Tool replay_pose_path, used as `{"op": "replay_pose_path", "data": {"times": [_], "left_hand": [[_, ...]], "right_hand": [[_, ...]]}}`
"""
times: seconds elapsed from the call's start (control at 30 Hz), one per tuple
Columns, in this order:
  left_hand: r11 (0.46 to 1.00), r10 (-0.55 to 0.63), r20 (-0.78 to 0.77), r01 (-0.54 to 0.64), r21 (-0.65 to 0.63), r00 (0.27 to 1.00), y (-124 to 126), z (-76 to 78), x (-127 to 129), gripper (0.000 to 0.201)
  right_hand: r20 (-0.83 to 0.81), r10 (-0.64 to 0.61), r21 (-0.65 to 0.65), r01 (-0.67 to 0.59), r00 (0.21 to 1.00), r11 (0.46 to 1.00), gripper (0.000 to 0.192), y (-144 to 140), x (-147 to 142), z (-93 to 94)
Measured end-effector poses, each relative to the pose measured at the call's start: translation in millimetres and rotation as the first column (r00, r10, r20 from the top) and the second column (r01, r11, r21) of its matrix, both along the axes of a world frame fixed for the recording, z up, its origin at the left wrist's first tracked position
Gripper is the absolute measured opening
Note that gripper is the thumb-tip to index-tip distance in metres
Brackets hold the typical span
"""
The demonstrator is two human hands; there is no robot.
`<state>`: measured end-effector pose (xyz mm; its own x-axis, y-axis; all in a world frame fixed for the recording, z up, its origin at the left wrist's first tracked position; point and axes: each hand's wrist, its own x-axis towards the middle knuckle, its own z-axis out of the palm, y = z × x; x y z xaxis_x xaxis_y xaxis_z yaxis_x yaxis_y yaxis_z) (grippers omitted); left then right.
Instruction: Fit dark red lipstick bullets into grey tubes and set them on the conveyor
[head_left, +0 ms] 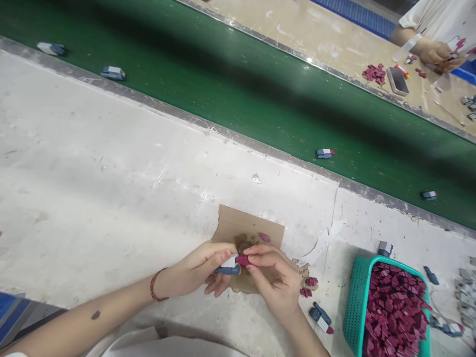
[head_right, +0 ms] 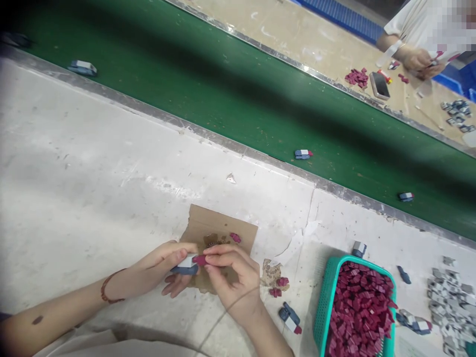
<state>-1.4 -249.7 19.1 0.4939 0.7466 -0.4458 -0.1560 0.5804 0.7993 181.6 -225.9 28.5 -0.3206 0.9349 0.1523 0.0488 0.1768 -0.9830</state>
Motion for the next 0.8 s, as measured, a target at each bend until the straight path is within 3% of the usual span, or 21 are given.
{"op": "replay_pose_path", "data": {"times": [0.23, 0.4, 0.6, 0.8], "left_hand": [[0.992, -0.006, -0.093, 0.018, 0.125, 0.996, -1.0, -1.7, -1.3, 0.054], [0.975, -0.04, -0.165, 0.074, 0.208, 0.986, 1.0, -0.8, -1.9, 0.044], [0.878, -0.033, -0.389, 0.213, 0.429, 0.921, 5.9, 4.8, -3.7, 0.028], [0.833, 0.008, -0.492, 0.266, 0.485, 0.871, 5.9, 7.1, -3.8, 0.025]], "right_hand": [[0.105, 0.06, 0.118, -0.072, 0.993, 0.99, 0.022, -2.9, 0.5, -0.4], [0.073, 0.051, -0.059, -0.047, 0.996, 0.997, 0.014, 1.4, 2.4, 0.6], [0.095, 0.083, -0.275, -0.054, 0.992, 0.96, 0.009, 1.0, 3.8, 3.0], [0.143, 0.079, -0.246, -0.042, 0.987, 0.968, 0.016, -7.1, -1.6, 2.8]]}}
